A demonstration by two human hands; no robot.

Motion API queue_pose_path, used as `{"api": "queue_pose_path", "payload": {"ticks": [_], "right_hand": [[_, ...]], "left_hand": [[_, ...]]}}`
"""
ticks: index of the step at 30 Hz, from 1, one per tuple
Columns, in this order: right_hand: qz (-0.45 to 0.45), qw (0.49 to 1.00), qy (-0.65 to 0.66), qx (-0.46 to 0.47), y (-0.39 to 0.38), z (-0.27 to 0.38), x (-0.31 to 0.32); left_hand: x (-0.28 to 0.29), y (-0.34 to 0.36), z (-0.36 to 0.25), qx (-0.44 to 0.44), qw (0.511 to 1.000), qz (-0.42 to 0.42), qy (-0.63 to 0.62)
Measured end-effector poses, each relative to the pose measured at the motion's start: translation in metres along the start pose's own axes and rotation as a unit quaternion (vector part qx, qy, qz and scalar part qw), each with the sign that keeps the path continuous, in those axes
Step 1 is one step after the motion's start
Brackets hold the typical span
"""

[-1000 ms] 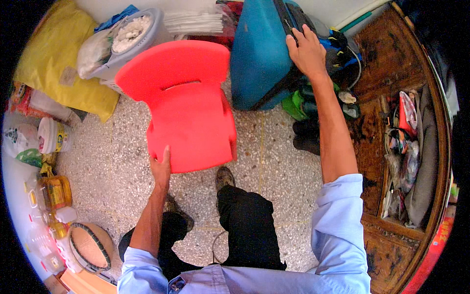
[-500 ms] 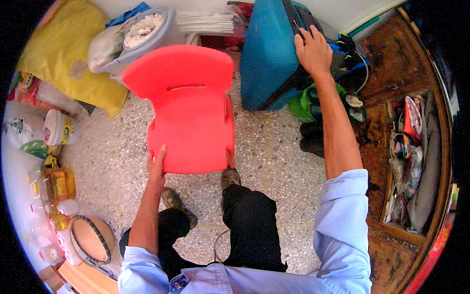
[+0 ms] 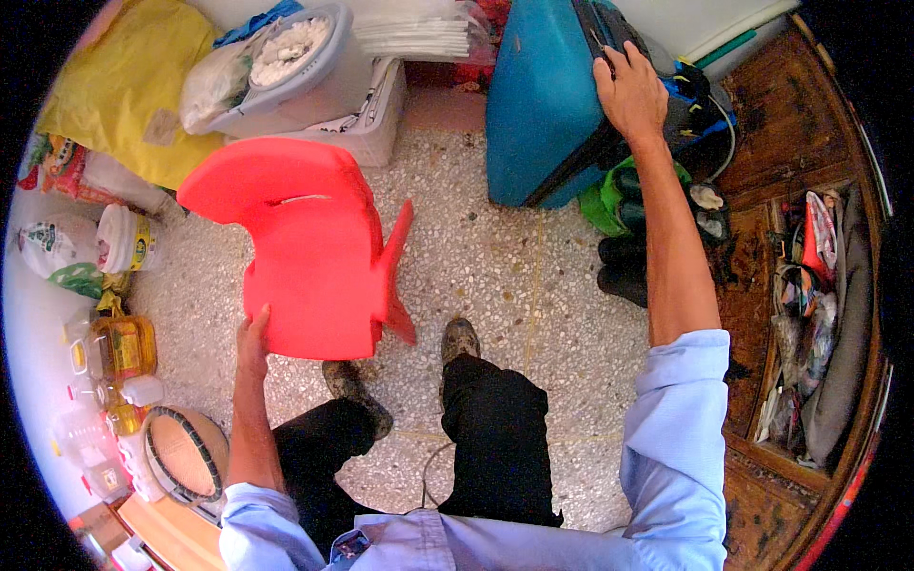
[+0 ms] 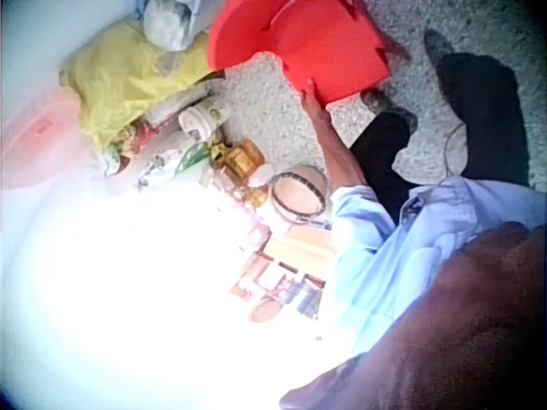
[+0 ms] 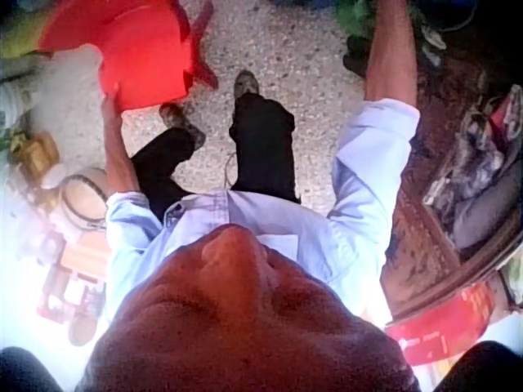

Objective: The person organizes various items in a storage area, moving a green plastic bag, a pair of boots, a blue suitcase, and a small red chair. They then pick up a metal dustpan and a cloth, wiping the dustpan before moving a large woven tray.

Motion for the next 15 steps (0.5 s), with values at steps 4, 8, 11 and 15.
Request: {"api": "queue_pose_path", "payload": {"ticks": [4, 8, 11, 15], "right_hand": [[0.000, 0.999, 0.034, -0.013, 0.006, 0.025, -0.003], [0.031, 0.999, 0.024, -0.019, 0.004, 0.021, -0.001], [0.055, 0.998, 0.006, -0.021, 0.003, -0.003, 0.011], [0.086, 0.995, 0.047, -0.028, 0.012, 0.018, 0.007]], "left_hand": [[0.089, 0.048, -0.027, -0.173, 0.875, -0.314, 0.326], [0.008, 0.011, -0.147, -0.445, 0.803, -0.284, 0.276], [-0.088, -0.016, -0.215, -0.538, 0.732, -0.240, 0.342], [-0.138, -0.005, -0.273, -0.606, 0.680, -0.141, 0.387]]}}
Point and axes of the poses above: each hand's wrist, its own y-axis towards the middle knuckle, its own x-axis out of the back of the hand, z = x × y, the point moved 2 cm from there along y, towards the middle knuckle, and after that the axes turned 2 degrees about -y, right-handed, at the moved point
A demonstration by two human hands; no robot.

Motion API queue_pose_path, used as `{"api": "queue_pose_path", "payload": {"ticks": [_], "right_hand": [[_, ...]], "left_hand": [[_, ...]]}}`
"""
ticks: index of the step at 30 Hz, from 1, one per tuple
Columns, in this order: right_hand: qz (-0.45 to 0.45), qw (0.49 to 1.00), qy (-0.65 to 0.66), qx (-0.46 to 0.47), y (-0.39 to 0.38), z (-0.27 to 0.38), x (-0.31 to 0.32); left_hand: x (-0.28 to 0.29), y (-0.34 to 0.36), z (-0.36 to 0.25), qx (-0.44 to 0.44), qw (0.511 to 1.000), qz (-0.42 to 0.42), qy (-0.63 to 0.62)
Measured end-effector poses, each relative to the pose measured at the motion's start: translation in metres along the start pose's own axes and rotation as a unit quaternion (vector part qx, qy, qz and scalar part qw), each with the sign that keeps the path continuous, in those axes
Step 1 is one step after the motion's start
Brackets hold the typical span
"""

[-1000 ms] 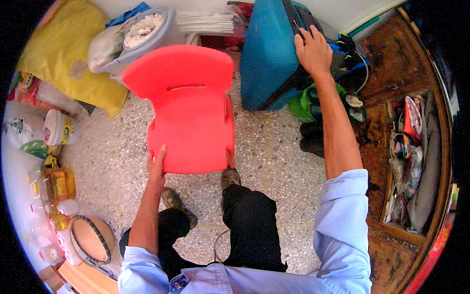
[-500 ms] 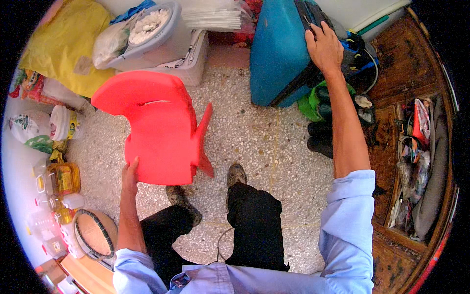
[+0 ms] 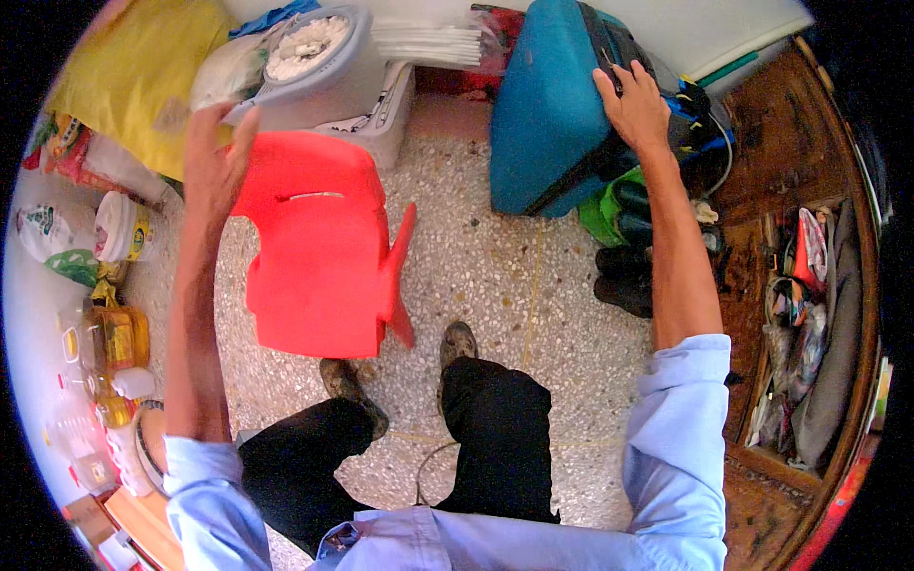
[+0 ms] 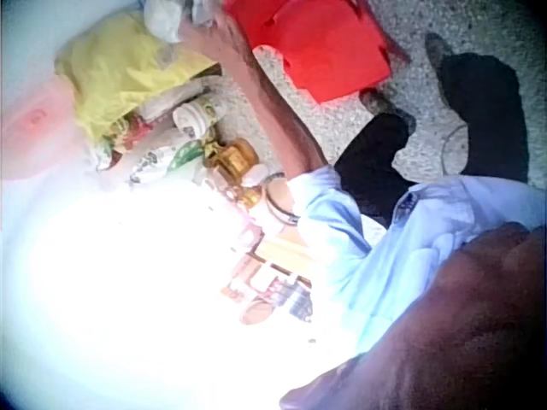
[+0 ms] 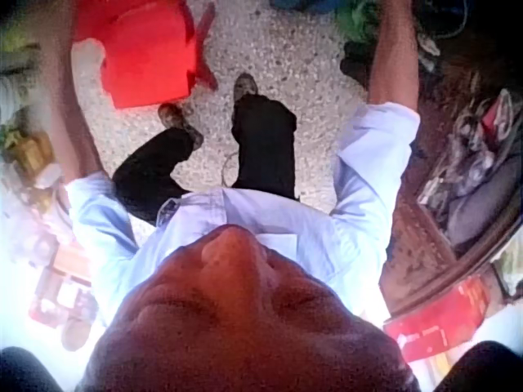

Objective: The person organizes various items in a storage area, moving a green plastic bag, a pair of boots, a blue suitcase, and a small red chair. They then pick up a metal dustpan and a cloth, wiping the dustpan before moving a large woven tray.

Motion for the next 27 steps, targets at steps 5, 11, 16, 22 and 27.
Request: {"api": "queue_pose_path", "payload": {"ticks": [5, 11, 16, 22, 27], "right_hand": [[0.114, 0.992, -0.046, -0.039, 0.020, 0.024, 0.018], [0.056, 0.996, -0.059, -0.029, 0.025, 0.038, 0.008], [0.151, 0.984, -0.085, -0.040, 0.026, 0.057, 0.010], [0.164, 0.985, -0.054, 0.011, 0.019, 0.038, 0.013], [0.191, 0.975, -0.016, 0.109, 0.009, 0.032, 0.028]], "left_hand": [[-0.043, -0.001, 0.005, -0.071, 0.989, 0.094, 0.092], [-0.052, -0.002, -0.002, -0.075, 0.991, 0.072, 0.085], [-0.052, -0.001, 0.006, -0.059, 0.993, 0.070, 0.079], [-0.055, -0.002, 0.008, -0.081, 0.988, 0.073, 0.111], [-0.054, -0.002, 0.006, -0.064, 0.986, 0.088, 0.130]]}}
Point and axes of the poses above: each hand's wrist, its own y-axis towards the middle knuckle, its own x-axis out of the back of the hand, z = x × y, the point moved 2 cm from there along y, towards the middle knuckle, and after that the axes turned 2 degrees about -y, right-handed, at the moved point
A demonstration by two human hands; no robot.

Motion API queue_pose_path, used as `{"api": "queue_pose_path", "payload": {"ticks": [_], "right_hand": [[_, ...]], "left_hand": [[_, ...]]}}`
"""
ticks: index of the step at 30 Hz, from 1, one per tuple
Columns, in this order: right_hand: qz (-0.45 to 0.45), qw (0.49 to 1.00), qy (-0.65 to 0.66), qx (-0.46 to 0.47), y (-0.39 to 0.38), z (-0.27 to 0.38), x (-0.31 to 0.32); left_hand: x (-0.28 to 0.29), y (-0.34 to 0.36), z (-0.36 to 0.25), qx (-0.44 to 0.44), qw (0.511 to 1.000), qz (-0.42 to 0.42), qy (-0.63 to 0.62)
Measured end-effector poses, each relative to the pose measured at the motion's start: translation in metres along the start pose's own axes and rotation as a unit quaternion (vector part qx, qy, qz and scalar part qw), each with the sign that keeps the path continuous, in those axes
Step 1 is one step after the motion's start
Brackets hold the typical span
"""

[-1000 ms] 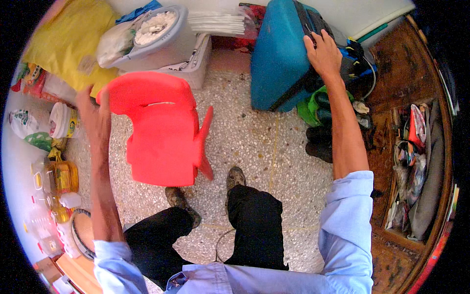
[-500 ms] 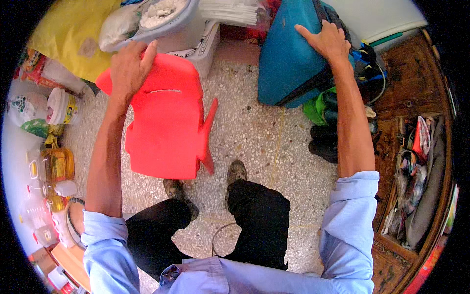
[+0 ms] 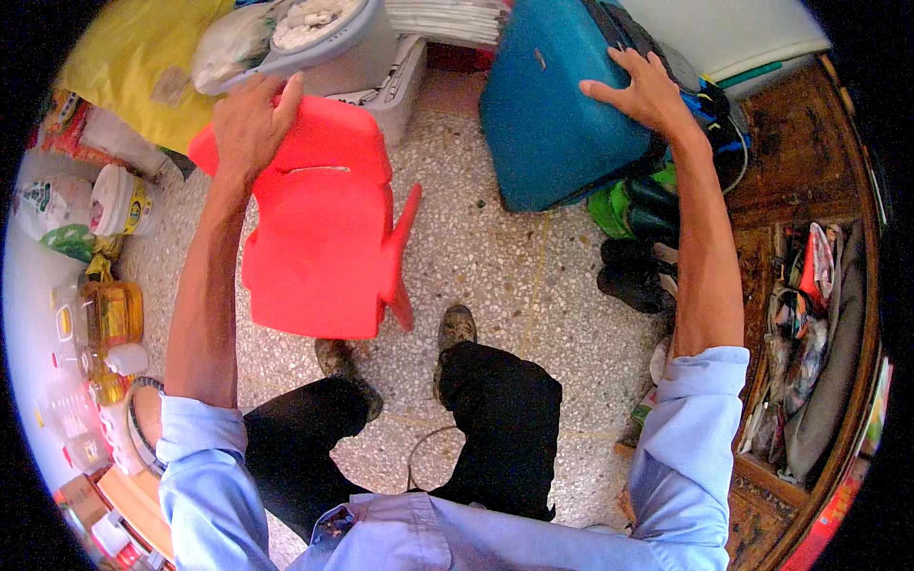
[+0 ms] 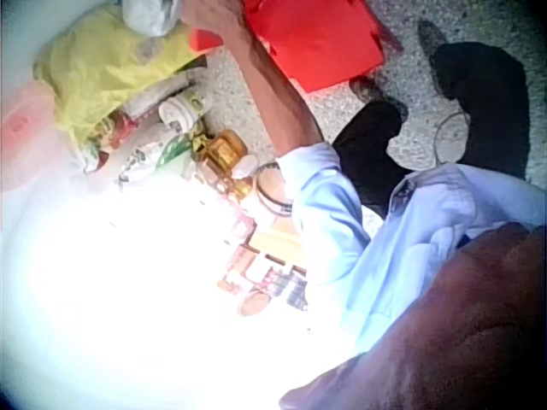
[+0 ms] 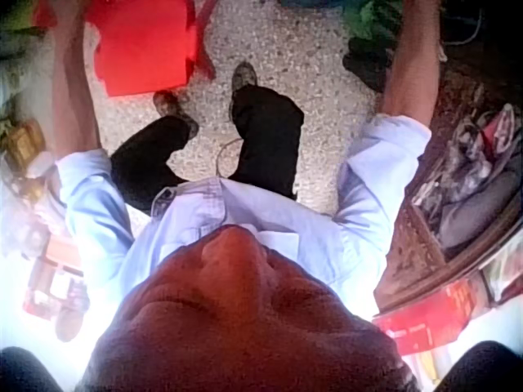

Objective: The person organizes various items in a storage area, moving a green plastic bag, a pair of boots, a blue suitcase, and a small red chair. They then pick up a metal dustpan and a cloth, wiping the dustpan before moving a large woven tray.

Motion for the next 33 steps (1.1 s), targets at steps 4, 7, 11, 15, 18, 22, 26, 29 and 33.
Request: {"api": "queue_pose_path", "payload": {"ticks": [4, 7, 11, 15, 18, 22, 26, 29, 33], "right_hand": [[-0.024, 0.993, 0.028, 0.116, -0.008, -0.009, 0.001], [-0.019, 0.987, 0.011, 0.158, -0.012, -0.008, 0.001], [-0.027, 0.989, -0.069, 0.128, -0.025, 0.020, 0.002], [-0.121, 0.987, -0.067, 0.077, -0.043, 0.047, -0.008], [-0.130, 0.986, -0.056, 0.091, -0.041, 0.037, -0.008], [-0.130, 0.985, -0.037, 0.103, -0.032, 0.026, -0.012], [-0.116, 0.984, -0.013, 0.136, -0.019, -0.003, -0.007], [-0.100, 0.986, 0.002, 0.135, -0.011, -0.016, -0.007], [-0.114, 0.983, 0.006, 0.146, -0.014, -0.007, -0.009]], "left_hand": [[0.000, 0.001, 0.000, -0.016, 1.000, -0.009, -0.006], [-0.002, 0.000, -0.001, -0.005, 1.000, 0.001, 0.002], [0.003, -0.001, -0.001, 0.004, 1.000, -0.010, -0.014], [-0.002, -0.001, 0.000, 0.015, 0.999, -0.003, -0.044], [-0.004, 0.003, -0.001, 0.025, 0.999, 0.015, -0.045], [0.003, 0.000, -0.004, 0.024, 0.999, 0.002, -0.021], [-0.001, 0.000, -0.003, 0.033, 0.999, 0.024, -0.018], [-0.003, 0.002, -0.004, 0.023, 0.999, 0.013, -0.025], [-0.002, 0.000, -0.002, 0.005, 0.999, -0.022, -0.041]]}}
Point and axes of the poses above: each hand's wrist, its own y-axis towards the middle knuckle, its own x-axis out of the back of the hand, z = x × y, the point moved 2 cm from there along y, towards the middle knuckle, and after that the axes turned 2 degrees about -y, right-handed, at the moved point
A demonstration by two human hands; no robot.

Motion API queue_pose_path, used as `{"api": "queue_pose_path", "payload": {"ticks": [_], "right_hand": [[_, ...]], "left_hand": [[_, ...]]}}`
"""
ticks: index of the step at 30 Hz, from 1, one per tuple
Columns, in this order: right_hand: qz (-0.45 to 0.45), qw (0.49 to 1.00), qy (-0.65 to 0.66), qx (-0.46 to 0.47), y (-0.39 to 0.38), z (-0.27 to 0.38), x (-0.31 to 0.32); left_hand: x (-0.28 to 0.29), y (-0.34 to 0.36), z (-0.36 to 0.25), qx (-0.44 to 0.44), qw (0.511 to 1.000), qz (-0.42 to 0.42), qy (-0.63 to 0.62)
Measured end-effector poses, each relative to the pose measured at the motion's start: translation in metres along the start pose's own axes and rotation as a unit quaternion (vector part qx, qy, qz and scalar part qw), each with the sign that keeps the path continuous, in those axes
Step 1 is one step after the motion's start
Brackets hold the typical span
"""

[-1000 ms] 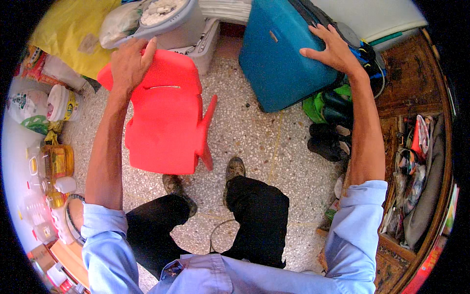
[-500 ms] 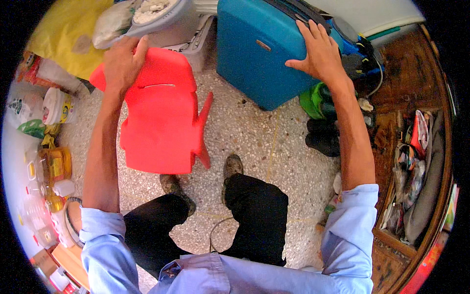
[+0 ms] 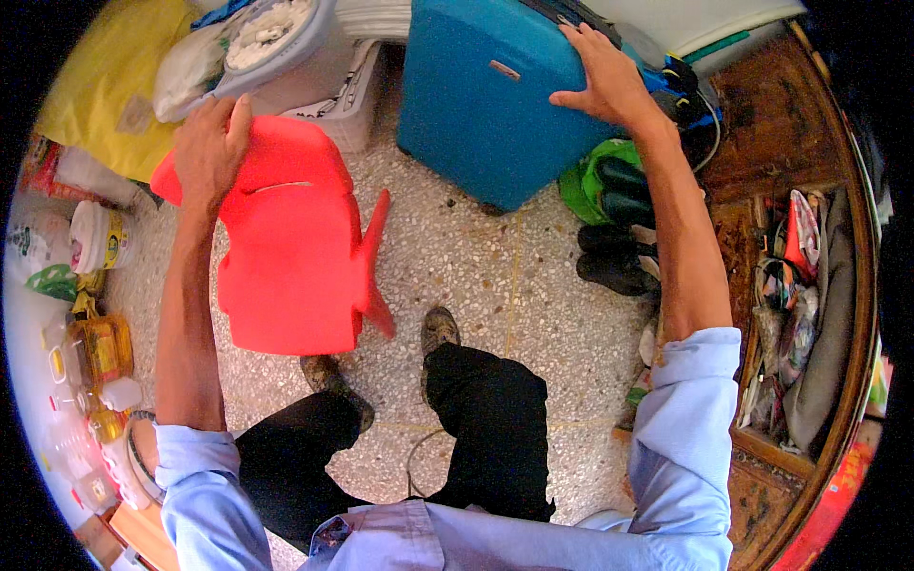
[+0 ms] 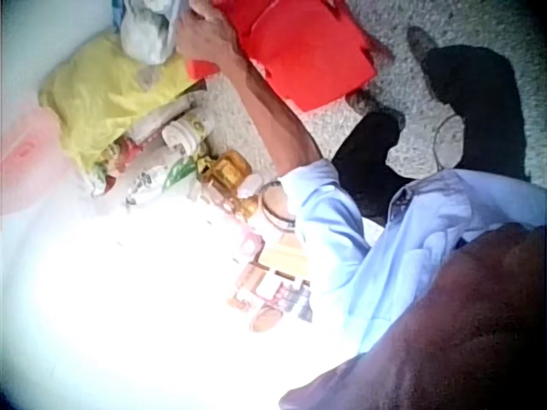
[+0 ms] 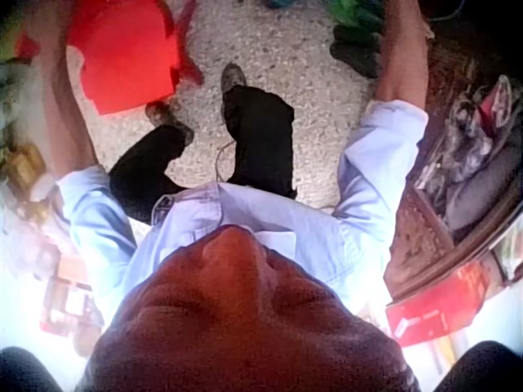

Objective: The person organizes various items in a storage area, moving a green plastic bag, a pair of boots, a blue suitcase, and a small red chair. They then pick up a metal dustpan and a cloth, wiping the dustpan before moving a large woven tray.

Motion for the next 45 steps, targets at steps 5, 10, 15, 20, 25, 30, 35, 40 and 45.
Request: {"api": "queue_pose_path", "payload": {"ticks": [5, 10, 15, 20, 25, 30, 35, 40, 45], "right_hand": [[-0.040, 0.998, -0.049, 0.016, -0.001, 0.007, -0.001], [0.009, 1.000, 0.004, 0.016, 0.010, 0.009, 0.022], [0.065, 0.997, 0.007, -0.027, 0.010, 0.031, 0.037], [-0.009, 0.999, -0.028, -0.038, 0.009, 0.046, 0.018], [-0.008, 1.000, 0.008, -0.003, 0.016, 0.051, 0.015], [0.004, 0.999, 0.016, 0.044, 0.025, 0.034, 0.010], [-0.001, 0.998, 0.011, 0.060, 0.027, 0.008, 0.011], [0.013, 0.999, 0.013, 0.039, 0.028, 0.013, 0.010], [0.029, 0.999, 0.038, 0.015, 0.028, 0.015, 0.017]], "left_hand": [[-0.003, 0.001, 0.002, 0.025, 0.999, 0.031, -0.022], [-0.001, 0.002, 0.004, -0.011, 1.000, 0.010, 0.015], [0.000, 0.002, 0.000, -0.005, 1.000, 0.014, 0.024], [-0.003, 0.001, 0.004, -0.011, 1.000, 0.008, 0.022], [-0.003, 0.002, 0.006, -0.014, 0.999, 0.021, 0.046], [0.000, 0.001, 0.002, -0.008, 1.000, 0.016, 0.024], [-0.003, 0.000, 0.003, -0.020, 0.999, 0.003, 0.024], [-0.002, 0.000, 0.004, -0.007, 0.999, 0.020, 0.034], [-0.002, 0.002, 0.005, -0.007, 0.999, 0.017, 0.040]]}}
Point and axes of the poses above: each hand's wrist, its own y-axis towards the middle knuckle, its own x-axis out of the back of the hand, z = x × y, the point moved 2 cm from there along y, towards the middle knuckle, and after that the axes turned 2 degrees about -y, right-handed, at the moved point
